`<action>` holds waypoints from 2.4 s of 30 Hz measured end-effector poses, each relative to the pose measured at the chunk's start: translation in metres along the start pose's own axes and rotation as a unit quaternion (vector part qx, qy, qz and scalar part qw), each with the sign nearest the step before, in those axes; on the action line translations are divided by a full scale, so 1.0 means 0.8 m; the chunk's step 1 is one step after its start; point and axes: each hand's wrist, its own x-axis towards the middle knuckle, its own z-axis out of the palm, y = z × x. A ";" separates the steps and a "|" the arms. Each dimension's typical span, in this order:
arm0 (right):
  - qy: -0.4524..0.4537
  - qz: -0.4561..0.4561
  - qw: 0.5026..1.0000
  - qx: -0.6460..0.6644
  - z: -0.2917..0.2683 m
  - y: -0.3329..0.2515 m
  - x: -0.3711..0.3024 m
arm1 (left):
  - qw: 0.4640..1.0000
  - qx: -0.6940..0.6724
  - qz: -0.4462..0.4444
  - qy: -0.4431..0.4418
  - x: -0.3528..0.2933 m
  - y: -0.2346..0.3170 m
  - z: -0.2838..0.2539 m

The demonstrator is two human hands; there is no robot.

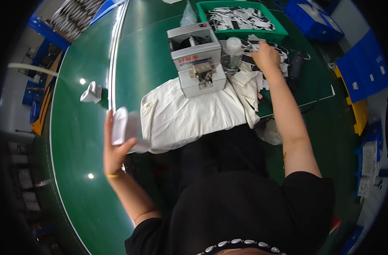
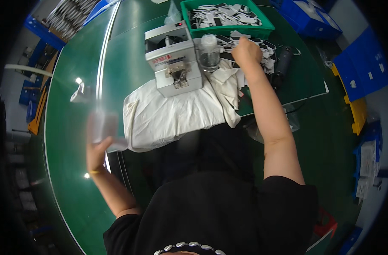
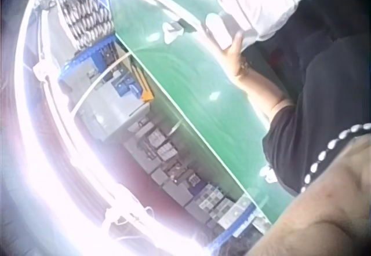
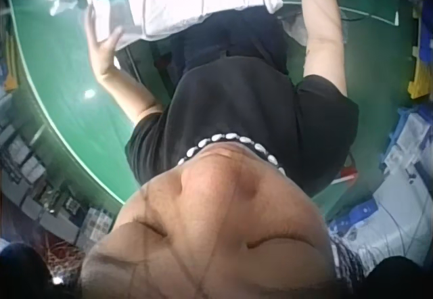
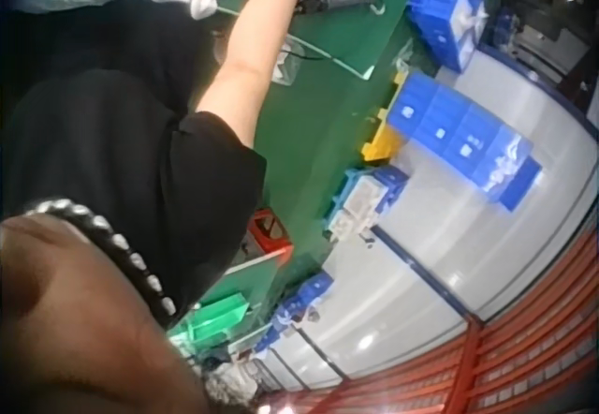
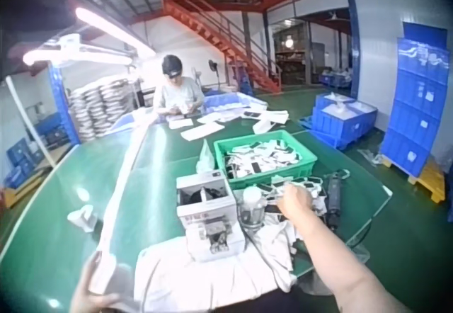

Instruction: Assembling plastic housings for electronic components using an electric screwdriver and hand tools.

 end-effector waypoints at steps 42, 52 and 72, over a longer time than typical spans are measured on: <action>-0.374 -0.138 0.665 0.632 -0.062 -0.048 -0.253 | 0.942 -0.300 0.037 -0.147 -0.015 0.003 0.230; -0.313 -0.202 0.682 0.629 -0.059 -0.051 -0.257 | 0.959 -0.245 0.057 -0.129 -0.017 0.009 0.233; -0.041 0.207 0.945 0.249 0.020 0.254 0.052 | 0.966 0.074 0.212 -0.127 -0.013 -0.046 0.243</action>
